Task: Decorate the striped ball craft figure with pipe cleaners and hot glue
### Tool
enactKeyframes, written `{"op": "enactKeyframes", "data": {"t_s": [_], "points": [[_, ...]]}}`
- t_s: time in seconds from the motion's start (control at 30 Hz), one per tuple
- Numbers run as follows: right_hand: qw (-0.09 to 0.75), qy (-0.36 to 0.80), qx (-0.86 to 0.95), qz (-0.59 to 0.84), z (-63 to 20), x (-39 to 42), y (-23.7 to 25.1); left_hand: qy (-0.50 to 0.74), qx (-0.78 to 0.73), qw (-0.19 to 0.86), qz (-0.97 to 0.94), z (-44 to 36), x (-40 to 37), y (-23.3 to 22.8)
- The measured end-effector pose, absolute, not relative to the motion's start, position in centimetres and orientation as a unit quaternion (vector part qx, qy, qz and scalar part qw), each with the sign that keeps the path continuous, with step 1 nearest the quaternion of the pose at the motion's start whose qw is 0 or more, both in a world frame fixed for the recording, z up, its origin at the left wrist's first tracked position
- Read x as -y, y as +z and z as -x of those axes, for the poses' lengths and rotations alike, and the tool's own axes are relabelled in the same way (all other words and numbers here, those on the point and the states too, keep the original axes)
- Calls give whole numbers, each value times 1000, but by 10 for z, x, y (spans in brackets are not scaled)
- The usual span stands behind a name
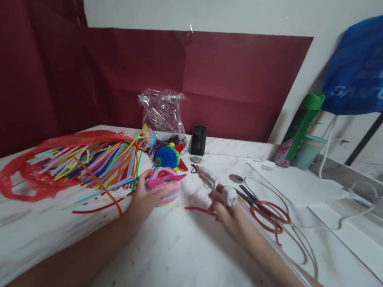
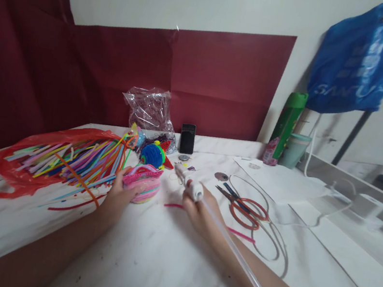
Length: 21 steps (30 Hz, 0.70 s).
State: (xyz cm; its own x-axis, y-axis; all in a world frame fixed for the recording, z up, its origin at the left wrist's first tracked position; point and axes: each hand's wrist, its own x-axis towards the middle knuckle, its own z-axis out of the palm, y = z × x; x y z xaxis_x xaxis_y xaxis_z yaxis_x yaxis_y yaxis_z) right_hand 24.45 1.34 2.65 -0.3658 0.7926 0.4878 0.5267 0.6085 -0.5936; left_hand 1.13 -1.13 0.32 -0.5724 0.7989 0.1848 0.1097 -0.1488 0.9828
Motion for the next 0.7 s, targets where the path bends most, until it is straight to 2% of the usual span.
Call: {"op": "enactKeyframes", "data": {"t_s": [0.03,0.13,0.23,0.4,0.47,0.63,0.7], "points": [[368,140,800,452,-248,-22,27,658,-593,268,-379,-12,12,5],[235,34,798,554,-258,-45,24,660,-589,278,-374,-11,12,6],[137,-48,814,563,-265,-56,19,665,-585,272,-376,-6,10,3],[52,-21,855,516,-279,-60,18,669,-573,260,-395,-1,7,2],[50,-19,862,505,-283,-60,23,668,-571,260,-400,-3,8,4],[188,-4,879,439,-260,-59,33,666,-573,265,-397,-5,9,6],[192,34,899,392,-236,-62,28,661,-578,266,-399,-4,8,4]]}}
